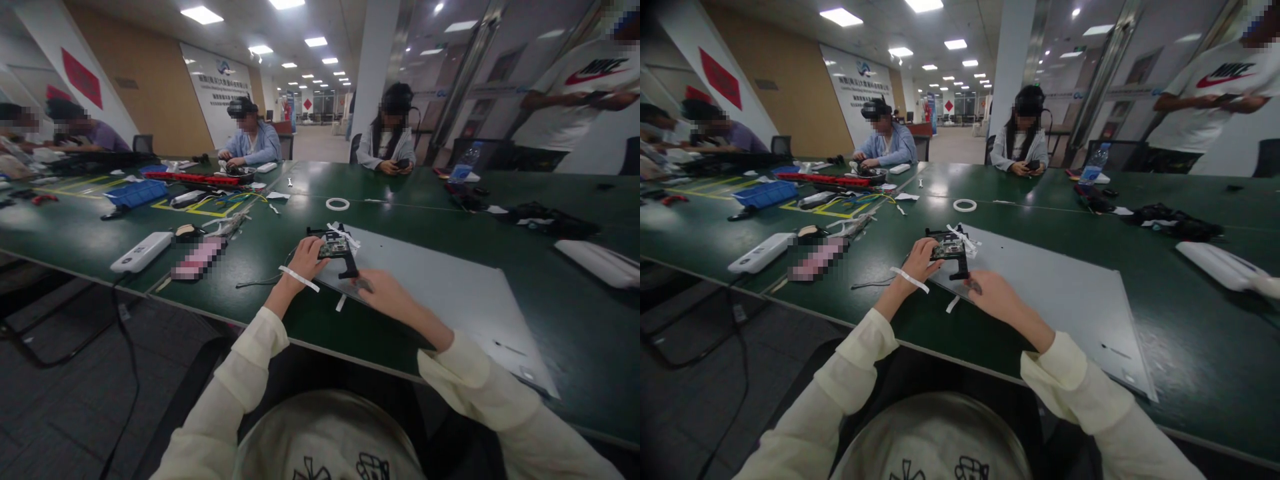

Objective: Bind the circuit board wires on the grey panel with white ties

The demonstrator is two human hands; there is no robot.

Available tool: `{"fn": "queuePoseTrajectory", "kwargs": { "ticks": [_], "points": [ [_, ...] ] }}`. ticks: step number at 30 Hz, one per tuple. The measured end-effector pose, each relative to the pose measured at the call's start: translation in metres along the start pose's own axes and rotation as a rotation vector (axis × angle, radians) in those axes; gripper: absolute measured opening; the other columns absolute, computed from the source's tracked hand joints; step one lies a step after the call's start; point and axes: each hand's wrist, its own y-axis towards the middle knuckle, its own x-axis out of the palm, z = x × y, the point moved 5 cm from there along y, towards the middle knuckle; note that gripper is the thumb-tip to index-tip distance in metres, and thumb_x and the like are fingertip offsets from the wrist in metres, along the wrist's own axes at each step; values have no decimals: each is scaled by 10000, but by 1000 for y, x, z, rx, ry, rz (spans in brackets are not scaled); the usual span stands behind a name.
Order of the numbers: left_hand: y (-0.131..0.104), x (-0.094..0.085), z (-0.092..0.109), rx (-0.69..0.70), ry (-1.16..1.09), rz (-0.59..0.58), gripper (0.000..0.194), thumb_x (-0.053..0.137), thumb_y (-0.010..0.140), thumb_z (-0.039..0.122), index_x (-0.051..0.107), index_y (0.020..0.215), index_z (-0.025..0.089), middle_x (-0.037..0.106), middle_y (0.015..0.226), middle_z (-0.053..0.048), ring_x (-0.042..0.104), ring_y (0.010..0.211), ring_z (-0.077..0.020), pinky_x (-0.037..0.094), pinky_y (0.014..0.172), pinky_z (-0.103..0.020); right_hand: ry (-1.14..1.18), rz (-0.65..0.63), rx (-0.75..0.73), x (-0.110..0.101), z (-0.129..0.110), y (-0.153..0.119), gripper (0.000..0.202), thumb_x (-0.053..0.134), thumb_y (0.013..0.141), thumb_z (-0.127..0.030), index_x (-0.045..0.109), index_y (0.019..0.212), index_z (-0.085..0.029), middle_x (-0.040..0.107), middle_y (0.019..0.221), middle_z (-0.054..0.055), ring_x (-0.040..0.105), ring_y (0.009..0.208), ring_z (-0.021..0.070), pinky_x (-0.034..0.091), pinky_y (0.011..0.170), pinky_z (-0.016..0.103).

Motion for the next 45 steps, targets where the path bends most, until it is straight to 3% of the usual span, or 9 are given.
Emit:
{"fn": "queuePoseTrajectory", "kwargs": {
  "ticks": [4, 11, 18, 24, 34, 42, 45],
  "points": [
    [0, -3, -2, -36, 35, 33, 354, 496, 857, 343, 445, 1145, 145, 467, 1153, -132, 422, 1133, -249, 386, 984, -427, -107, -8, -199, -4, -10, -9, 198, 445, 805, -175, 639, 838, -197, 646, 840, 36, 583, 793, 168, 457, 761, 310],
    [-1, -2, -3, -34, 52, 43, 344, 502, 853, 340, 447, 1137, 154, 469, 1149, -127, 436, 1112, -252, 393, 975, -431, -253, -50, -518, 11, -38, -13, 275, 537, 821, -265, 625, 1064, -169, 583, 1028, 104, 529, 976, 213, 450, 850, 371],
    [-1, 2, -4, 6, 75, 53, 351, 514, 844, 365, 460, 1120, 156, 486, 1116, -123, 454, 1082, -259, 415, 936, -442, -342, 49, -602, 21, -38, -10, 229, 435, 892, -180, 656, 845, -143, 614, 892, 85, 566, 870, 180, 489, 798, 363],
    [-1, 0, -2, 43, 82, 57, 358, 524, 841, 344, 449, 1129, 144, 485, 1104, -125, 458, 1059, -251, 425, 920, -428, -166, 247, -619, 7, -28, -13, 173, 472, 887, -182, 643, 866, -170, 649, 945, 66, 595, 900, 154, 523, 793, 322],
    [-1, 0, 0, 50, 93, 73, 369, 496, 855, 364, 440, 1141, 137, 480, 1112, -133, 451, 1074, -253, 417, 927, -430, -117, 336, -651, 3, -34, -15, 134, 508, 859, -140, 634, 902, -157, 666, 935, 69, 616, 899, 158, 539, 795, 324],
    [-1, 1, -1, 38, 81, 55, 349, 510, 847, 341, 453, 1133, 150, 487, 1108, -126, 463, 1071, -257, 420, 921, -444, -9, 541, -683, -24, -66, -24, 154, 526, 838, -107, 615, 941, -178, 670, 928, 58, 620, 927, 148, 536, 777, 298],
    [-1, 2, -1, 35, 80, 49, 345, 515, 844, 332, 453, 1131, 151, 488, 1108, -129, 462, 1078, -259, 420, 922, -447, 19, 675, -682, -41, -71, -28, 169, 516, 836, -105, 604, 954, -188, 667, 924, 56, 621, 933, 159, 530, 783, 315]
  ]
}}
